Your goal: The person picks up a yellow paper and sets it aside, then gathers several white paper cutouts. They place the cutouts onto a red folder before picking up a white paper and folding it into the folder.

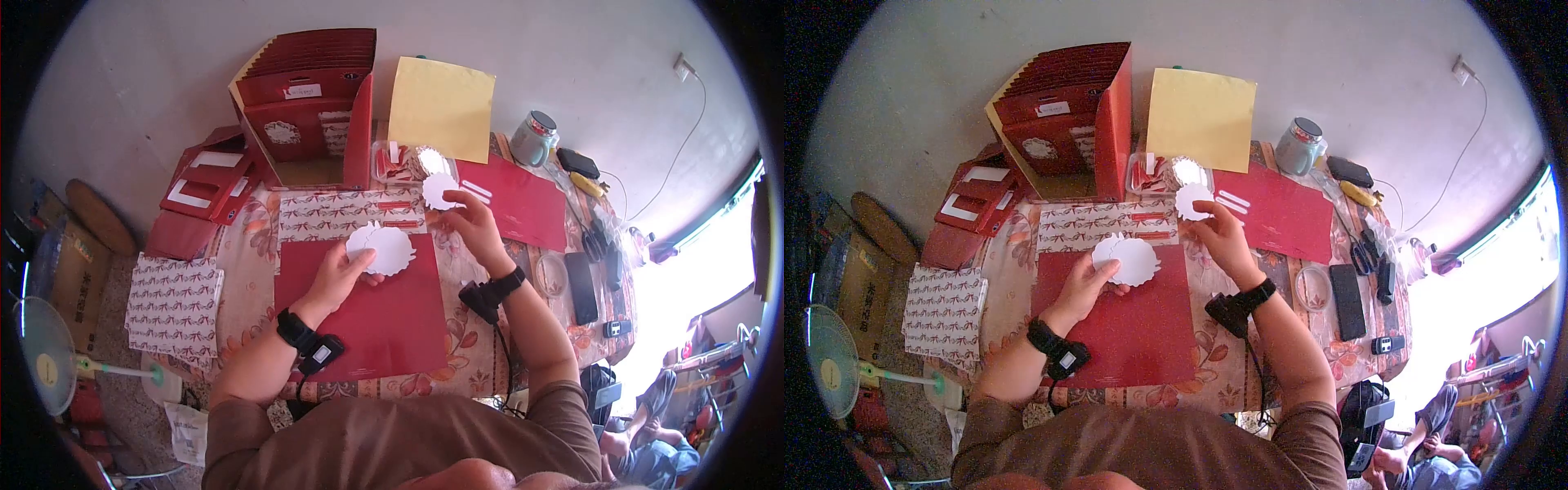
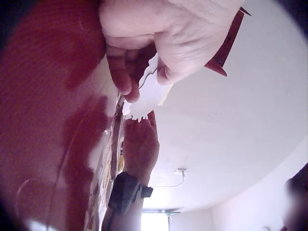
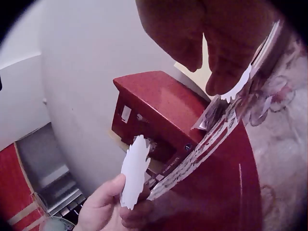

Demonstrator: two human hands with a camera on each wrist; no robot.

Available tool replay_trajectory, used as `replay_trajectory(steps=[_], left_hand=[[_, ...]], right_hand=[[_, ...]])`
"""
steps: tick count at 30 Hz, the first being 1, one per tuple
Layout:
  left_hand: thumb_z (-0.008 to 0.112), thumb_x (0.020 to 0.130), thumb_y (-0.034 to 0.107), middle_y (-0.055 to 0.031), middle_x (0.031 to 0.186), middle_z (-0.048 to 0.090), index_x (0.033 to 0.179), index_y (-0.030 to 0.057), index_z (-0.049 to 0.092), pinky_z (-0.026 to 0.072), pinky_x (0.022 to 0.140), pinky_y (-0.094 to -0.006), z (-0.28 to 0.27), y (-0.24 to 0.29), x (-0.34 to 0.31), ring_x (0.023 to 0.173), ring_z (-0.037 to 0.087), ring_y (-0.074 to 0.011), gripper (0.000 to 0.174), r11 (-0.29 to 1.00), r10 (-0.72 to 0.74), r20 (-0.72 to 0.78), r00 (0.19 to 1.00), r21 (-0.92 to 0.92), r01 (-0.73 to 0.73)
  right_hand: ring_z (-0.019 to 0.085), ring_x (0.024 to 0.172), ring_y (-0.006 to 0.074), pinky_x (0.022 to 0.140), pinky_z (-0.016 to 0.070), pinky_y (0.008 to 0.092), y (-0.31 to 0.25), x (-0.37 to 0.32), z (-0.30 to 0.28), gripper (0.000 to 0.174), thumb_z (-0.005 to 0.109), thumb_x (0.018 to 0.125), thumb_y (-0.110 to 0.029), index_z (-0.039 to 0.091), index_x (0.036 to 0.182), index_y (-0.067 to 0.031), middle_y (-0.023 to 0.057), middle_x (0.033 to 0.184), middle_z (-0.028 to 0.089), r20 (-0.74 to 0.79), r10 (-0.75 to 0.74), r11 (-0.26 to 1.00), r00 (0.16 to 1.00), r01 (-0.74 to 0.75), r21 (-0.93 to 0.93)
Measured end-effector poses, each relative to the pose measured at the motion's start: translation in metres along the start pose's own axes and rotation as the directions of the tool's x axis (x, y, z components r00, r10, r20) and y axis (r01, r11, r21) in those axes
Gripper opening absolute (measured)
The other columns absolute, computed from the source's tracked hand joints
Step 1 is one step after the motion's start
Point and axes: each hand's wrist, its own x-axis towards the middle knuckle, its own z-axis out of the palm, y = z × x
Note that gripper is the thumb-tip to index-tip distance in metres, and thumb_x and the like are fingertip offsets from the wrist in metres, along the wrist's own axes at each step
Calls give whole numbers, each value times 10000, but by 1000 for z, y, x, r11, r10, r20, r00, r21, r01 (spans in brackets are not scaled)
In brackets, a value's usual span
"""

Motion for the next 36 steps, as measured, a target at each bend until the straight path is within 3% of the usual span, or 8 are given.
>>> replay_trajectory(steps=[3,5,9,14,28,31,33,36], left_hand=[[539,940,173,-107,967,642,1171,-7,496,535,610,-263,1,2,-1,733,641,-152,296,1000,-5,-1,1000,13,5],[537,942,174,-102,955,641,1174,-3,497,536,613,-261,1,2,-1,732,639,-147,295,1000,-13,-9,1000,23,13],[537,942,178,-101,942,639,1175,-3,495,537,614,-259,2,3,-1,727,638,-144,297,1000,-12,-5,1000,8,12],[537,943,186,-103,939,640,1181,-5,491,537,619,-255,2,5,-1,722,638,-144,309,1000,-4,6,1000,19,4],[541,943,195,-112,959,641,1187,-16,479,542,638,-270,1,2,-1,743,641,-154,328,1000,-19,-2,1000,20,19],[543,942,180,-111,961,641,1187,-19,477,544,631,-265,2,6,-1,742,642,-152,322,1000,-12,-1,1000,29,12],[543,941,167,-110,962,640,1187,-20,476,546,624,-262,3,7,-2,743,644,-151,316,999,-4,-2,1000,45,5],[552,935,146,-107,954,642,1178,-19,487,549,606,-255,6,10,-4,728,650,-153,302,997,3,-22,1000,72,-2]], right_hand=[[608,950,183,783,495,298,9,1,-9,261,568,845,-26,604,1104,-22,108,1075,629,8,-138,909,990,129,-396],[540,1089,270,888,447,385,-2,-6,-2,192,614,812,-111,671,991,-71,121,1163,591,188,-380,399,906,344,-850],[443,1198,330,984,356,451,-6,-10,8,197,633,798,-212,696,941,-94,156,1231,542,215,-339,227,916,301,-926],[381,1276,350,1036,300,482,8,-2,5,483,607,834,-323,531,1274,-138,206,1398,374,200,-305,80,931,234,-969],[215,1380,364,1081,210,534,6,-7,10,554,604,836,-261,413,1350,-184,222,1464,248,119,-218,209,969,165,-964],[408,1270,346,1033,327,462,-11,-18,14,501,603,850,-192,449,1321,-120,225,1358,409,259,-315,354,913,367,-860],[573,1070,254,913,444,351,-15,-26,19,425,587,893,-154,468,1283,-37,172,1169,573,246,-138,739,959,265,-619],[605,934,163,813,482,278,-11,-36,33,374,573,925,-172,489,1245,3,102,1036,628,254,29,956,967,47,-291]])
